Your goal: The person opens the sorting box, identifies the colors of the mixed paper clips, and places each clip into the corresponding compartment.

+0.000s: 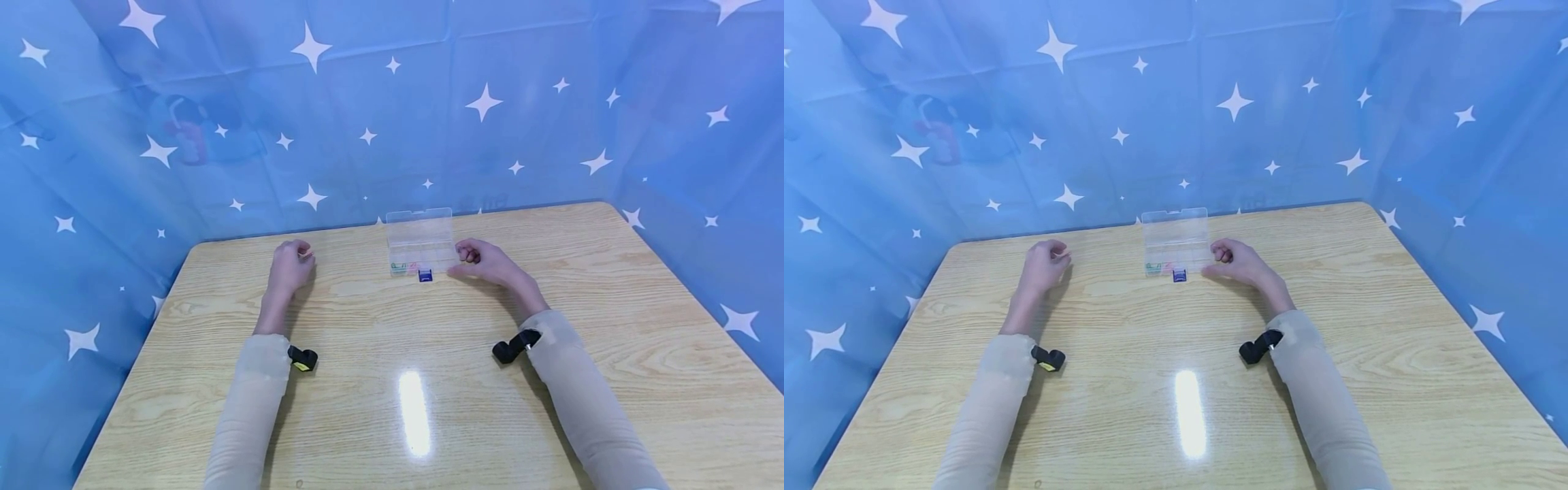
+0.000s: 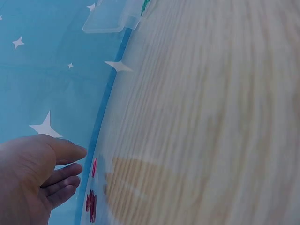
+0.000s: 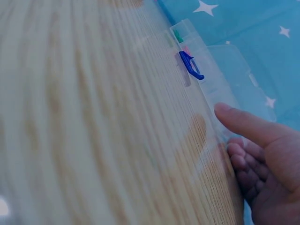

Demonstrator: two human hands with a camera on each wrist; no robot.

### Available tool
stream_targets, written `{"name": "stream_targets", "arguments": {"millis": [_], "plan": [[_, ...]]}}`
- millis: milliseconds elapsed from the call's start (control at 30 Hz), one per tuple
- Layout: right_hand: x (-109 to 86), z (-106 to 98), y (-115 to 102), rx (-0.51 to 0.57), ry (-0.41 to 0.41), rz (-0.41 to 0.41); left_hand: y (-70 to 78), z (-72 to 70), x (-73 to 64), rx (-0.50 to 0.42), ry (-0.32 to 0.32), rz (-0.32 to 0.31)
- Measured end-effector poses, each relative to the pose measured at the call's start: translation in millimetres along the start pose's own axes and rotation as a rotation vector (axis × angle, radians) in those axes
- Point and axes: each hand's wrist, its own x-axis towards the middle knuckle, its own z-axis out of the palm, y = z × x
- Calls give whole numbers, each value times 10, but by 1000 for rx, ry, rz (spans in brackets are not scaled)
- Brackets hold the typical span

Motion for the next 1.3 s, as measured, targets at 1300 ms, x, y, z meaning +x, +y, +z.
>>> {"name": "stream_targets", "arguments": {"millis": [1300], "plan": [[12,2,9,-13,-2,-9,-54,-19,50,130,-105,-92]]}}
